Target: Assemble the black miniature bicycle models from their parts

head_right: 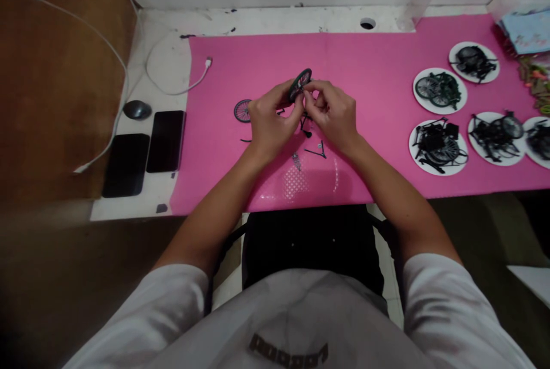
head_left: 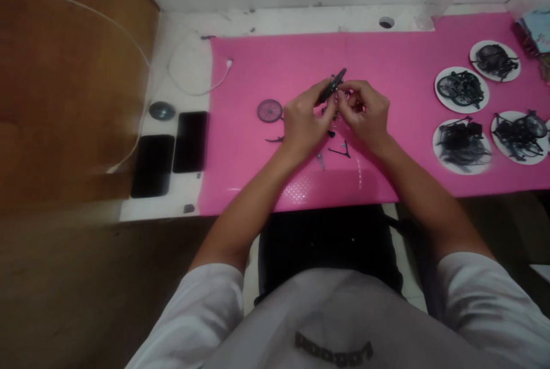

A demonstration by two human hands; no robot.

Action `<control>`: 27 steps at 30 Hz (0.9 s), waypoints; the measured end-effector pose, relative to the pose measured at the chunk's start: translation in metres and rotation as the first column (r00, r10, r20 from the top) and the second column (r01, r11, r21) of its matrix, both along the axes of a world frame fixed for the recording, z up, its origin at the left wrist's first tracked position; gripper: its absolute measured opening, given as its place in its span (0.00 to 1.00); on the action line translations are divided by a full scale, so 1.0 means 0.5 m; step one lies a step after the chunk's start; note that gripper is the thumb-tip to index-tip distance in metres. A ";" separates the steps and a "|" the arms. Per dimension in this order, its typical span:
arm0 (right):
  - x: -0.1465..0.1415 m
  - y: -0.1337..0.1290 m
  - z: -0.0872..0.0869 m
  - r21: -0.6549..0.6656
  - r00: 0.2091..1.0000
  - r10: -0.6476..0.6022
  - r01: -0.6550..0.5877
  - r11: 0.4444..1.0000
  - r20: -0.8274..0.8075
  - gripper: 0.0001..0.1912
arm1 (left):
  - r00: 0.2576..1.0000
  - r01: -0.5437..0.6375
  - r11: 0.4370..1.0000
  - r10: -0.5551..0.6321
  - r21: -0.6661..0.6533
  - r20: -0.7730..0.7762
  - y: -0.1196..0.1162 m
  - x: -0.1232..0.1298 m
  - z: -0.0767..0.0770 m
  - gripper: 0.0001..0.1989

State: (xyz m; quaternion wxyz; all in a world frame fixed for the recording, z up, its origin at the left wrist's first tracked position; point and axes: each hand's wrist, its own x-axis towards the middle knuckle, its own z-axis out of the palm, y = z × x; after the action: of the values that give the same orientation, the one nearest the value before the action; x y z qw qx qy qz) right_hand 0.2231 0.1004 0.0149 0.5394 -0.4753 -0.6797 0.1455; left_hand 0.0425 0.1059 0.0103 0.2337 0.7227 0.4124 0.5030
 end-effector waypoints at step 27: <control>0.007 0.034 -0.012 -0.054 0.988 -0.039 0.031 0.998 -0.149 0.36 | 0.961 0.186 0.960 -0.135 -0.207 0.240 0.042 0.007 -0.009 0.25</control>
State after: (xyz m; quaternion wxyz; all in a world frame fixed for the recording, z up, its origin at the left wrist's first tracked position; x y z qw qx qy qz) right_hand 0.2267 0.1177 0.0087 0.5789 -0.4885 -0.6249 0.1889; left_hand 0.0460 0.1267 0.0058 0.4002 0.6612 0.3781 0.5096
